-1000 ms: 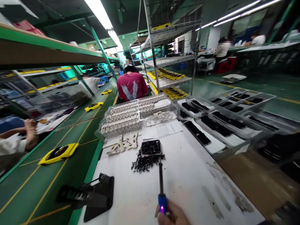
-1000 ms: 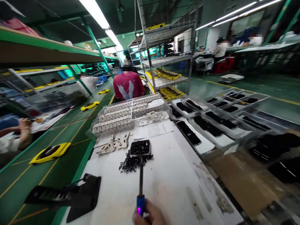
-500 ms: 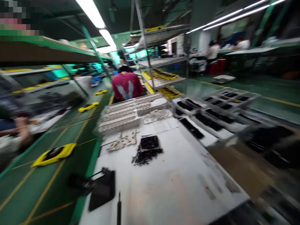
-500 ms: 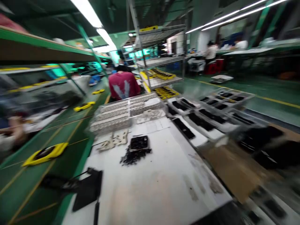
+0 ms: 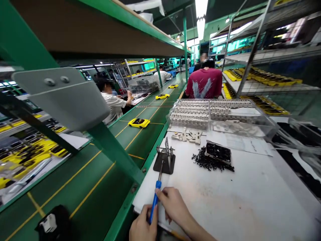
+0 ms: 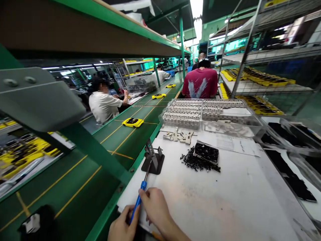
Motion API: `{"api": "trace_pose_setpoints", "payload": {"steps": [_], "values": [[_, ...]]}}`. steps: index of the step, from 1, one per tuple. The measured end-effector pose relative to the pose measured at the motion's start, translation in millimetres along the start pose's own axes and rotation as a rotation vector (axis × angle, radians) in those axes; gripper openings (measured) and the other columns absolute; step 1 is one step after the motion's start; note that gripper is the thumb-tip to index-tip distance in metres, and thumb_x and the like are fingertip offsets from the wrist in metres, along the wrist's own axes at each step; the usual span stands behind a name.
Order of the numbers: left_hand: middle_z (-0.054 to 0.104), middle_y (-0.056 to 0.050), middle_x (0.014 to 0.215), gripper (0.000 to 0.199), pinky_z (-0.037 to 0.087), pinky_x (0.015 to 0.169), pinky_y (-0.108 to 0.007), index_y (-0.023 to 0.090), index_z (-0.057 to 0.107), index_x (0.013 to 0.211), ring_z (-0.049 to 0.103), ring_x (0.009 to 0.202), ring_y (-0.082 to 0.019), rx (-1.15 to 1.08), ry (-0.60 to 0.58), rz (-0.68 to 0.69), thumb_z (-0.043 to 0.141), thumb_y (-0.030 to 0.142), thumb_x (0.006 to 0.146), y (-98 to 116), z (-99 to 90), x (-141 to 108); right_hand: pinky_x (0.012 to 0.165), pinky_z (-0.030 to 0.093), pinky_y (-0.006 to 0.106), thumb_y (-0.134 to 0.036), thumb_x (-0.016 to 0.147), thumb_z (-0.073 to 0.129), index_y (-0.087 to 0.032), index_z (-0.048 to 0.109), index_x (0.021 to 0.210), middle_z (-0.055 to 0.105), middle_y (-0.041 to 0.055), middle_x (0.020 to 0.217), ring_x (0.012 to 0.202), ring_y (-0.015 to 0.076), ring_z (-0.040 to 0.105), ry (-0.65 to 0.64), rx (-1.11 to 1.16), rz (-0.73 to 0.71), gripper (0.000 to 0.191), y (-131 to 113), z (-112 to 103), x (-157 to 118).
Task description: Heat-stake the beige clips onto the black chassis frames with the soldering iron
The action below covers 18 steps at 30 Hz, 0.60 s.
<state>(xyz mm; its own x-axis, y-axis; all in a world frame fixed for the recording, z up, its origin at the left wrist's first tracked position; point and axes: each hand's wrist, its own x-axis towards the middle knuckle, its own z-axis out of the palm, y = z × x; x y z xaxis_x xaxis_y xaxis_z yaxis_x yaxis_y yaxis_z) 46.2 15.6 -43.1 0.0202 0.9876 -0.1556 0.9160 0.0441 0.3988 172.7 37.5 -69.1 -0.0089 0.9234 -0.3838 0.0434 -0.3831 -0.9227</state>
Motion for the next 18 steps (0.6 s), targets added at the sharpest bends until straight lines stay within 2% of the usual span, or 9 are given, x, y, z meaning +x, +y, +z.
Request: {"api": "trace_pose_setpoints", "payload": {"steps": [2, 4, 7, 11, 13, 15, 18], "values": [[0.070, -0.006, 0.086, 0.050, 0.048, 0.070, -0.028, 0.022, 0.063, 0.094, 0.066, 0.078, -0.019, 0.097, 0.138, 0.081, 0.023, 0.052, 0.092, 6, 0.3, 15, 0.028, 0.029, 0.017, -0.064, 0.083, 0.044, -0.013, 0.056, 0.071, 0.055, 0.0012, 0.057, 0.033, 0.0079, 0.047, 0.046, -0.040, -0.039, 0.054, 4, -6, 0], [0.067, -0.007, 0.092, 0.048, 0.047, 0.087, -0.033, 0.021, 0.063, 0.092, 0.062, 0.095, -0.021, 0.093, 0.186, 0.123, 0.025, 0.050, 0.092, 11, 2.5, 29, 0.030, 0.030, 0.017, -0.063, 0.085, 0.042, -0.013, 0.056, 0.072, 0.053, 0.0004, 0.056, 0.034, 0.0074, 0.046, 0.081, -0.076, -0.061, 0.054, 10, -13, -4], [0.063, -0.008, 0.096, 0.043, 0.043, 0.091, -0.040, 0.019, 0.063, 0.091, 0.055, 0.099, -0.024, 0.084, 0.230, 0.155, 0.031, 0.048, 0.091, 13, 8.9, 41, 0.038, 0.035, 0.018, -0.062, 0.087, 0.040, -0.013, 0.057, 0.073, 0.046, -0.0015, 0.047, 0.036, 0.0077, 0.045, 0.125, -0.123, -0.074, 0.053, 19, -21, -14], [0.059, -0.008, 0.109, 0.044, 0.040, 0.096, -0.042, 0.023, 0.056, 0.121, 0.051, 0.108, -0.023, 0.033, 0.269, 0.157, 0.036, 0.047, 0.091, 4, 18.5, 34, 0.048, 0.040, 0.020, -0.064, 0.088, 0.038, -0.014, 0.058, 0.077, 0.055, 0.0023, 0.058, 0.046, 0.0091, 0.049, 0.196, -0.177, -0.097, 0.054, 28, -25, -24], [0.058, -0.007, 0.111, 0.047, 0.039, 0.099, -0.043, 0.024, 0.051, 0.129, 0.050, 0.111, -0.023, 0.007, 0.283, 0.149, 0.037, 0.047, 0.091, -1, 22.0, 26, 0.051, 0.040, 0.021, -0.064, 0.088, 0.039, -0.015, 0.059, 0.079, 0.060, 0.0042, 0.067, 0.050, 0.0093, 0.050, 0.216, -0.204, -0.122, 0.054, 32, -26, -27], [0.058, -0.007, 0.112, 0.047, 0.038, 0.099, -0.044, 0.024, 0.049, 0.132, 0.049, 0.111, -0.023, -0.016, 0.300, 0.140, 0.038, 0.045, 0.091, -5, 24.5, 20, 0.055, 0.041, 0.022, -0.063, 0.087, 0.041, -0.015, 0.061, 0.080, 0.062, 0.0045, 0.071, 0.052, 0.0096, 0.051, 0.228, -0.230, -0.140, 0.053, 34, -26, -28], [0.060, -0.006, 0.110, 0.040, 0.037, 0.097, -0.042, 0.024, 0.054, 0.124, 0.049, 0.108, -0.022, -0.056, 0.318, 0.135, 0.037, 0.040, 0.093, -9, 28.0, 17, 0.057, 0.040, 0.023, -0.065, 0.085, 0.044, -0.015, 0.062, 0.080, 0.060, 0.0027, 0.064, 0.051, 0.0102, 0.051, 0.247, -0.257, -0.124, 0.053, 36, -28, -30]]}}
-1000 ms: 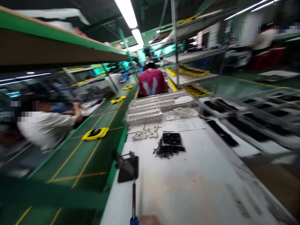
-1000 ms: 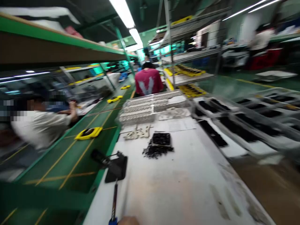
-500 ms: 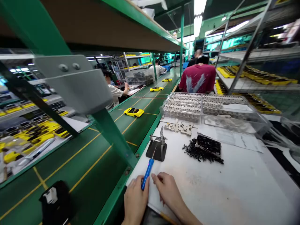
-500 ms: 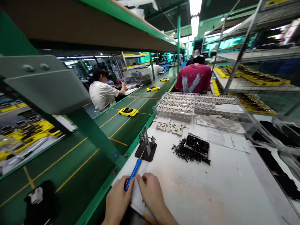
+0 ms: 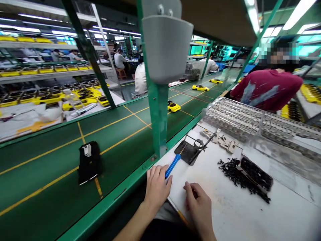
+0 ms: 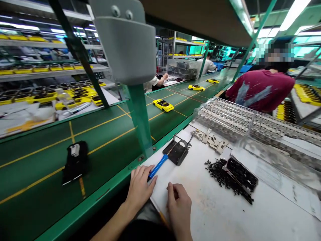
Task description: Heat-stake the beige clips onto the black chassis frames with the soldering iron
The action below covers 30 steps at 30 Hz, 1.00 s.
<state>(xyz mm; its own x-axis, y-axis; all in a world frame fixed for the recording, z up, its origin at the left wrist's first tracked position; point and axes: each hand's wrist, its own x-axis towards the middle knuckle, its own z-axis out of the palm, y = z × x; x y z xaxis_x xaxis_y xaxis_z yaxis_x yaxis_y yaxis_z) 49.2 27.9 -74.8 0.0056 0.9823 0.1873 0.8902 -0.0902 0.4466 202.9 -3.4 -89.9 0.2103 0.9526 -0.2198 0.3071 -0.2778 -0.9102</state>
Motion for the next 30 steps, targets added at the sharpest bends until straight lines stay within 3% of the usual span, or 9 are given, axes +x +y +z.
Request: {"api": "trace_pose_setpoints", "payload": {"steps": [3, 8, 17, 20, 22, 25, 30], "values": [[0.062, -0.002, 0.107, 0.032, 0.037, 0.094, -0.039, 0.026, 0.058, 0.113, 0.051, 0.105, -0.019, -0.040, 0.017, 0.000, 0.037, 0.038, 0.093, -5, 3.7, -2, 0.056, 0.039, 0.023, -0.067, 0.082, 0.047, -0.016, 0.063, 0.080, 0.059, 0.0008, 0.058, 0.048, 0.0102, 0.050, 0.027, -0.023, 0.026, 0.053, -1, -2, -1], [0.063, 0.000, 0.104, 0.027, 0.037, 0.089, -0.036, 0.029, 0.057, 0.112, 0.051, 0.101, -0.016, -0.079, 0.062, 0.003, 0.039, 0.036, 0.093, -12, 7.5, -12, 0.057, 0.039, 0.022, -0.069, 0.079, 0.049, -0.018, 0.064, 0.082, 0.053, -0.0020, 0.049, 0.050, 0.0110, 0.051, 0.053, -0.072, 0.076, 0.053, -3, -5, -2], [0.062, 0.000, 0.101, 0.026, 0.036, 0.088, -0.037, 0.029, 0.057, 0.112, 0.050, 0.100, -0.016, -0.122, 0.097, 0.025, 0.042, 0.035, 0.092, -15, 10.5, -19, 0.056, 0.042, 0.021, -0.067, 0.079, 0.053, -0.018, 0.065, 0.084, 0.053, -0.0015, 0.050, 0.051, 0.0105, 0.052, 0.111, -0.065, 0.101, 0.051, -5, -5, -6], [0.062, -0.001, 0.105, 0.031, 0.037, 0.090, -0.038, 0.027, 0.055, 0.118, 0.050, 0.101, -0.017, -0.137, 0.112, 0.036, 0.045, 0.040, 0.091, -16, 10.7, -23, 0.045, 0.042, 0.022, -0.063, 0.073, 0.063, -0.019, 0.062, 0.104, 0.056, -0.0024, 0.064, 0.047, 0.0095, 0.051, 0.220, 0.058, 0.063, 0.054, -15, -14, 7], [0.061, -0.002, 0.109, 0.038, 0.038, 0.090, -0.039, 0.026, 0.051, 0.124, 0.049, 0.103, -0.018, -0.150, 0.124, 0.047, 0.047, 0.042, 0.090, -18, 10.4, -25, 0.039, 0.041, 0.022, -0.059, 0.065, 0.073, -0.024, 0.053, 0.123, 0.054, -0.0038, 0.074, 0.045, 0.0083, 0.050, 0.272, 0.106, -0.001, 0.070, -24, -25, 23], [0.061, -0.003, 0.111, 0.043, 0.038, 0.091, -0.038, 0.025, 0.047, 0.129, 0.049, 0.104, -0.018, -0.170, 0.147, 0.062, 0.048, 0.041, 0.090, -21, 10.2, -29, 0.037, 0.042, 0.022, -0.053, 0.060, 0.079, -0.026, 0.041, 0.134, 0.052, -0.0058, 0.071, 0.043, 0.0083, 0.049, 0.204, 0.108, -0.048, 0.088, -35, -41, 47], [0.062, -0.002, 0.109, 0.037, 0.038, 0.092, -0.036, 0.026, 0.050, 0.126, 0.050, 0.105, -0.016, -0.199, 0.177, 0.093, 0.049, 0.034, 0.090, -28, 11.8, -31, 0.039, 0.046, 0.025, -0.049, 0.063, 0.078, -0.022, 0.043, 0.129, 0.057, -0.0032, 0.071, 0.044, 0.0114, 0.054, 0.078, 0.078, -0.033, 0.079, -43, -48, 75]]}}
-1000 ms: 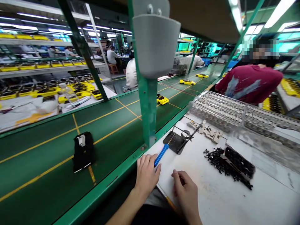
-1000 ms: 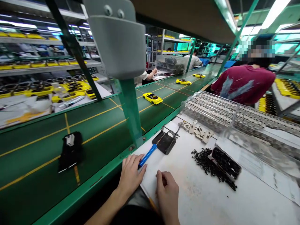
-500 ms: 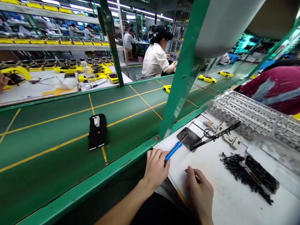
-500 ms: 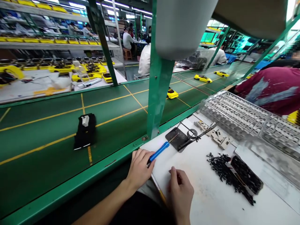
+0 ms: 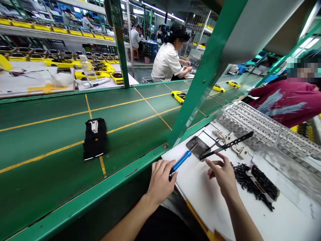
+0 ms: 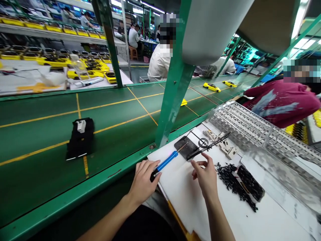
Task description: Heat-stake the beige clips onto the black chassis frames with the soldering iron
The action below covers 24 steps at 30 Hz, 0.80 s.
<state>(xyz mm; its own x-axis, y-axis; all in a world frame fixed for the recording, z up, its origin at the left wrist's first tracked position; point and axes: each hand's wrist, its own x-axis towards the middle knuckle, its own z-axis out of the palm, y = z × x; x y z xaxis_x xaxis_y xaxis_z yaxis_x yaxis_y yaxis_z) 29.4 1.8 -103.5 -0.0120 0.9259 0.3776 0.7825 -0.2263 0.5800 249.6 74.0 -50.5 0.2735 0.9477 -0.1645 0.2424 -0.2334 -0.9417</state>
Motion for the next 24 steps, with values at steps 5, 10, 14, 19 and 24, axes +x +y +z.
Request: {"api": "trace_pose_setpoints", "payload": {"steps": [5, 10, 14, 19, 24], "values": [[0.064, 0.000, 0.110, 0.035, 0.037, 0.094, -0.034, 0.027, 0.051, 0.126, 0.050, 0.104, -0.014, -0.022, 0.011, 0.033, 0.048, 0.029, 0.091, -5, 0.5, -1, 0.042, 0.051, 0.031, -0.047, 0.059, 0.080, -0.017, 0.054, 0.108, 0.060, -0.0001, 0.065, 0.045, 0.0160, 0.058, -0.175, 0.078, -0.005, 0.063, -2, 5, 18], [0.066, 0.001, 0.106, 0.030, 0.037, 0.091, -0.033, 0.026, 0.055, 0.121, 0.052, 0.101, -0.014, -0.046, 0.014, 0.041, 0.048, 0.028, 0.091, -5, 1.0, 2, 0.048, 0.056, 0.035, -0.047, 0.062, 0.079, -0.017, 0.053, 0.101, 0.060, -0.0004, 0.063, 0.049, 0.0188, 0.062, -0.170, 0.108, -0.081, 0.056, 0, 7, 21], [0.066, 0.000, 0.105, 0.028, 0.038, 0.090, -0.034, 0.026, 0.058, 0.117, 0.053, 0.100, -0.015, -0.062, 0.012, 0.036, 0.047, 0.028, 0.092, -3, 2.3, 6, 0.048, 0.057, 0.034, -0.045, 0.063, 0.079, -0.016, 0.053, 0.101, 0.061, 0.0004, 0.062, 0.049, 0.0188, 0.062, -0.141, 0.098, -0.114, 0.054, 2, 10, 19], [0.067, -0.003, 0.104, 0.028, 0.039, 0.088, -0.036, 0.024, 0.059, 0.116, 0.055, 0.101, -0.016, -0.082, 0.013, 0.026, 0.045, 0.028, 0.092, -3, 3.2, 10, 0.051, 0.058, 0.034, -0.046, 0.062, 0.079, -0.015, 0.052, 0.100, 0.062, 0.0014, 0.063, 0.052, 0.0186, 0.064, -0.130, 0.087, -0.123, 0.057, -2, 14, 22], [0.067, -0.003, 0.106, 0.028, 0.040, 0.088, -0.038, 0.026, 0.059, 0.116, 0.055, 0.102, -0.018, -0.115, 0.014, 0.023, 0.047, 0.026, 0.090, -1, 3.8, 19, 0.051, 0.058, 0.035, -0.048, 0.062, 0.079, -0.013, 0.056, 0.104, 0.063, 0.0018, 0.065, 0.051, 0.0178, 0.063, -0.093, 0.027, -0.133, 0.059, -2, 13, 25]]}}
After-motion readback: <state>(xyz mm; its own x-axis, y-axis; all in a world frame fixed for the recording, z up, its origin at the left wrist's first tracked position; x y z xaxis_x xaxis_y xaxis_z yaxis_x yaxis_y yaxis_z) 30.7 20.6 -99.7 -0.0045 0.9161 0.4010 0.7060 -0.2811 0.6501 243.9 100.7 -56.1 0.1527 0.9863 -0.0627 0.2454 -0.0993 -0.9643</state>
